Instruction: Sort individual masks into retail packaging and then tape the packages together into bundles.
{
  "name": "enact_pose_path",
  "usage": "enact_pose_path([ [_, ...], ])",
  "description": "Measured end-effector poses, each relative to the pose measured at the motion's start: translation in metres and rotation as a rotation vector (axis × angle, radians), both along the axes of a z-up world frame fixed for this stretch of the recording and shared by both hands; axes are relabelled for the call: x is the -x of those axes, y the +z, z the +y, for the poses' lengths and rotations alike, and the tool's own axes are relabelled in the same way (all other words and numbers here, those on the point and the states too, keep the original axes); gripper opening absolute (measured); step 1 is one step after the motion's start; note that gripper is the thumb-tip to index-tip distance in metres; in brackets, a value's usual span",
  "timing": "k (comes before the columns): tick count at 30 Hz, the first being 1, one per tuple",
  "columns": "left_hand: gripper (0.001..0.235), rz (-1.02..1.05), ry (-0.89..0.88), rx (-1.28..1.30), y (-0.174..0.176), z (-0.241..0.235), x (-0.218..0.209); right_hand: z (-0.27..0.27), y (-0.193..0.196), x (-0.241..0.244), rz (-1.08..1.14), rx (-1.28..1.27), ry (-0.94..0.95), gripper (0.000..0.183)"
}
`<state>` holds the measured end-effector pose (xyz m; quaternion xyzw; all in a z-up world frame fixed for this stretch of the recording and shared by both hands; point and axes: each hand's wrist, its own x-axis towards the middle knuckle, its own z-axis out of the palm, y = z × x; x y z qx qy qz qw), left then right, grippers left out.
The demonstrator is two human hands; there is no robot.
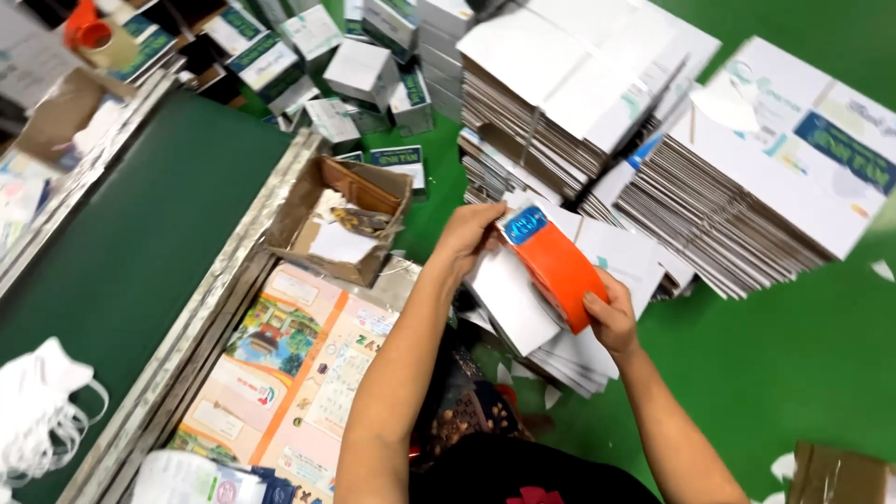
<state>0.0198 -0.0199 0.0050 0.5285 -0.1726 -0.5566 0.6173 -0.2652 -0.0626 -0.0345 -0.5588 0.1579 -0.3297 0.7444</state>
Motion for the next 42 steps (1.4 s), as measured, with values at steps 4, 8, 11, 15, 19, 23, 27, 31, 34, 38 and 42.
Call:
enact_pose_path([
  [4, 0.016, -0.091, -0.056, 0.003, -0.037, -0.014, -0.006, -0.008, -0.011, 0.005, 0.026, 0.001, 0.013, 0.044],
  [8, 0.017, -0.128, 0.038, 0.199, -0.077, -0.029, -0.008, -0.013, 0.005, -0.009, 0.107, 0.013, 0.014, 0.042],
  [11, 0.013, -0.092, 0.162, 0.135, -0.087, -0.038, -0.003, -0.011, 0.033, -0.012, 0.202, -0.069, -0.01, 0.044],
  [15, 0.019, -0.384, 0.33, 0.049, -0.114, -0.052, -0.007, -0.002, 0.046, 0.013, 0.369, -0.15, -0.005, 0.045],
  [19, 0.021, -0.735, 0.288, -0.172, -0.119, -0.059, -0.007, -0.003, 0.048, 0.014, 0.457, -0.119, 0.009, 0.042],
  [23, 0.031, -0.976, -0.141, -0.457, -0.098, -0.054, -0.028, -0.016, 0.018, 0.025, 0.505, -0.128, 0.037, 0.039],
  [27, 0.056, -1.28, -0.207, -0.444, -0.072, -0.045, -0.033, -0.02, 0.01, 0.018, 0.492, -0.099, 0.05, 0.038],
  [31, 0.039, -1.077, -0.197, -0.158, -0.014, -0.008, -0.004, -0.015, 0.024, 0.012, 0.503, -0.166, 0.036, 0.039],
  [34, 0.037, -1.141, -0.104, 0.0, -0.04, 0.001, -0.003, -0.015, 0.023, 0.012, 0.535, -0.164, 0.034, 0.039],
  [38, 0.037, -1.178, -0.135, -0.072, -0.018, 0.01, -0.001, -0.012, 0.029, 0.012, 0.546, -0.186, 0.037, 0.038],
  [42, 0.039, -1.185, -0.109, -0.071, -0.026, 0.007, 0.002, 0.002, 0.025, 0.069, 0.541, -0.164, 0.066, 0.041],
])
